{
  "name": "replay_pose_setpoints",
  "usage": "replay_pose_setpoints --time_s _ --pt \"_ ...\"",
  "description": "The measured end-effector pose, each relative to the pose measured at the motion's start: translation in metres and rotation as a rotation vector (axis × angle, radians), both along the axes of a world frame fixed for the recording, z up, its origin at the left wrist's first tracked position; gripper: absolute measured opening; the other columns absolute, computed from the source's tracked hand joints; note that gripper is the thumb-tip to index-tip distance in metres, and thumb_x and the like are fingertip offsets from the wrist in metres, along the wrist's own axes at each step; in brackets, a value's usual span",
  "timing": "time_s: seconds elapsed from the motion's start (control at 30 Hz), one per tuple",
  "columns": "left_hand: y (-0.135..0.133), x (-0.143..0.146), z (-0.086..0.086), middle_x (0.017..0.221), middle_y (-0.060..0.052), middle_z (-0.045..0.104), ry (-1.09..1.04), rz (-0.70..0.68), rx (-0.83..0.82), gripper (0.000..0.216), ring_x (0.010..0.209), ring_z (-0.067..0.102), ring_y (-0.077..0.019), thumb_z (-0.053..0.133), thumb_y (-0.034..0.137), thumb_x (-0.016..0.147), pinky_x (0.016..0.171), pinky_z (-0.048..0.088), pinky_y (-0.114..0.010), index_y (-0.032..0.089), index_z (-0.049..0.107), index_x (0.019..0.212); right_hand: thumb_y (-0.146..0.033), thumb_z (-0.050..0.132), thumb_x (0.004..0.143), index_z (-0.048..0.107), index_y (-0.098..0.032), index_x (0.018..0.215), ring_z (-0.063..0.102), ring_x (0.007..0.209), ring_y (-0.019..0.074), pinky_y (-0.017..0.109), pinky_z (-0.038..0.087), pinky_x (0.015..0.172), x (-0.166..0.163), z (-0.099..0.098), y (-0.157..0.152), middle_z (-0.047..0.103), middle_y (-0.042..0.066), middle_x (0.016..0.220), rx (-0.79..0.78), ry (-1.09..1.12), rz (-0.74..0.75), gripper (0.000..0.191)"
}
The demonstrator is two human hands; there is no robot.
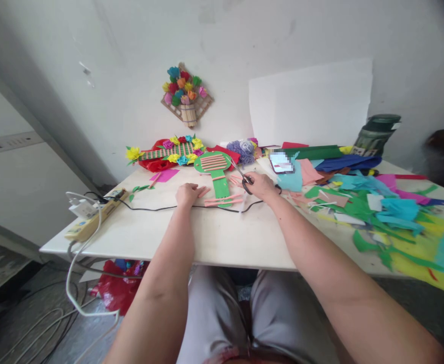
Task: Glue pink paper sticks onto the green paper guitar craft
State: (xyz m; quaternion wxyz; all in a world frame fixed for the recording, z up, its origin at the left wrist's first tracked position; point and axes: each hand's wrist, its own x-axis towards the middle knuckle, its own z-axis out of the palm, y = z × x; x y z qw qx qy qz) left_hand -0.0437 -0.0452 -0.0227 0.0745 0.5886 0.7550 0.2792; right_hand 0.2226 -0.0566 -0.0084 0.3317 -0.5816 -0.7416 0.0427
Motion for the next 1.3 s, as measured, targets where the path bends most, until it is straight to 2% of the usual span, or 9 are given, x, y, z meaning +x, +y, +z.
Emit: replay_pose_setpoints --time_s 0.1,0.23,0.37,0.53,0.73,0.87,1.03,1.2,1.3 --pt "0.002 -0.006 -0.004 0.101 -0.01 0.068 -0.054 -0.047 0.069 0.039 0.095 0.061 -0.0225 0.06 0.047 0.068 0.075 0.042 -0.026 0.019 0.07 0.095 -0.039 0.053 0.073 0.065 -0.025 0.101 0.061 0.079 0.0205 0.025 0.038 0.059 0.0 -0.001 0.0 0.069 0.005 0.087 0.004 -0.004 -0.002 0.033" --pt "0.004 -0.012 -0.008 0.084 -0.009 0.071 -0.058 -0.063 0.107 0.029 0.081 0.063 -0.0213 0.052 0.038 0.075 0.067 0.041 -0.026 0.018 0.072 0.082 -0.038 0.053 0.074 0.065 -0.025 0.099 0.061 0.08 0.0201 0.025 0.038 0.061 -0.001 -0.002 0.001 0.069 0.004 0.088 0.002 0.003 0.009 0.032" --pt "0.002 -0.011 -0.008 0.082 -0.008 0.071 -0.104 -0.08 0.115 0.027 0.078 0.063 -0.0218 0.058 0.04 0.071 0.066 0.042 -0.026 0.019 0.072 0.081 -0.038 0.053 0.074 0.065 -0.024 0.099 0.061 0.081 0.0201 0.025 0.04 0.063 -0.002 -0.002 0.0 0.069 0.005 0.088 -0.002 0.016 0.012 0.031" --pt "-0.005 -0.005 -0.004 0.081 -0.009 0.071 -0.045 -0.08 0.053 0.038 0.079 0.062 -0.023 0.064 0.054 0.062 0.066 0.042 -0.027 0.021 0.072 0.078 -0.037 0.053 0.074 0.065 -0.025 0.1 0.061 0.081 0.0194 0.025 0.039 0.062 -0.002 0.0 -0.002 0.069 0.005 0.09 -0.012 0.022 0.018 0.031" --pt "-0.002 -0.004 -0.003 0.095 -0.011 0.069 -0.002 -0.033 0.119 0.033 0.09 0.06 -0.0237 0.054 0.042 0.074 0.076 0.042 -0.029 0.018 0.072 0.088 -0.039 0.054 0.073 0.065 -0.025 0.098 0.061 0.08 0.0201 0.025 0.039 0.061 -0.001 -0.001 0.0 0.069 0.004 0.088 0.003 0.016 0.014 0.031" --pt "-0.003 0.0 -0.002 0.099 -0.009 0.067 0.041 -0.001 0.172 0.028 0.096 0.056 -0.0241 0.053 0.038 0.076 0.082 0.041 -0.031 0.019 0.071 0.085 -0.04 0.053 0.074 0.065 -0.026 0.101 0.061 0.081 0.0207 0.026 0.04 0.063 0.0 -0.003 0.003 0.069 0.004 0.086 0.018 0.01 -0.037 0.033" --pt "-0.007 0.009 -0.001 0.097 -0.004 0.067 0.051 -0.002 0.229 0.018 0.101 0.052 -0.0231 0.057 0.035 0.072 0.081 0.041 -0.031 0.024 0.07 0.078 -0.04 0.055 0.072 0.064 -0.027 0.104 0.062 0.084 0.0208 0.027 0.042 0.065 0.002 -0.001 0.006 0.07 0.004 0.089 0.007 0.019 -0.137 0.036" --pt "-0.006 0.014 -0.001 0.08 -0.002 0.069 -0.031 -0.003 0.235 0.024 0.097 0.054 -0.0216 0.054 0.033 0.074 0.077 0.041 -0.031 0.026 0.068 0.093 -0.039 0.054 0.072 0.064 -0.027 0.103 0.062 0.086 0.021 0.027 0.043 0.065 0.005 -0.001 0.01 0.07 0.003 0.09 -0.016 0.063 -0.193 0.034" --pt "-0.006 0.016 -0.001 0.077 -0.002 0.069 -0.046 -0.002 0.254 0.025 0.096 0.054 -0.022 0.054 0.031 0.074 0.076 0.04 -0.031 0.026 0.067 0.094 -0.038 0.053 0.073 0.064 -0.028 0.103 0.062 0.088 0.0212 0.028 0.043 0.065 0.005 -0.001 0.011 0.07 0.003 0.092 -0.014 0.069 -0.183 0.033"
